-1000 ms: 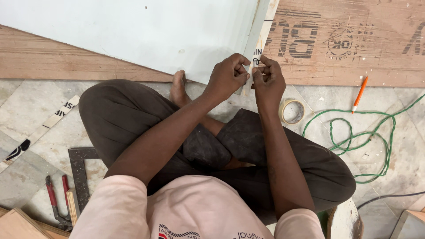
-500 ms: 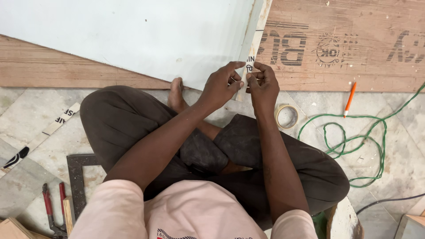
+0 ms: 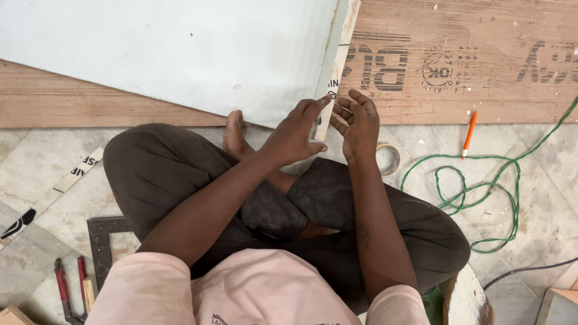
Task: The person applies a yellow adhesive to a long white strip using a small brush. They then place the strip onto the edge of a white rectangular board and press it down to secure it.
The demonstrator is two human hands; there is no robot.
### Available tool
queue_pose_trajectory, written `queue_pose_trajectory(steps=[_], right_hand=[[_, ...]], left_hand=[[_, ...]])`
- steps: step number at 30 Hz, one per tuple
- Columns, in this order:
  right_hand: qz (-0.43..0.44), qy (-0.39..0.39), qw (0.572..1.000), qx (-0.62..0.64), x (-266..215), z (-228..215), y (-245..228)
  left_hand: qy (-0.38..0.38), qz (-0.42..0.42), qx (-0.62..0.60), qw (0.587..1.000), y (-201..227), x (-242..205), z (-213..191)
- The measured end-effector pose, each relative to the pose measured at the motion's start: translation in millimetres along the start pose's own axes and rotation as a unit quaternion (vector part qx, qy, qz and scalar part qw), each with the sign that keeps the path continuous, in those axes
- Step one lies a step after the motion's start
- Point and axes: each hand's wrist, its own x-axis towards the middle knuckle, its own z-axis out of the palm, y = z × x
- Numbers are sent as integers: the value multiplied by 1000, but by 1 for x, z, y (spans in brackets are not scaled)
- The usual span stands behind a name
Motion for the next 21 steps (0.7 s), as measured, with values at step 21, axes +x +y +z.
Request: queue_pose_trajectory(steps=[21], right_hand=[[32, -25, 999, 0, -1, 0, 6]], left_hand=[[12, -11, -25, 1000, 3, 5, 1]])
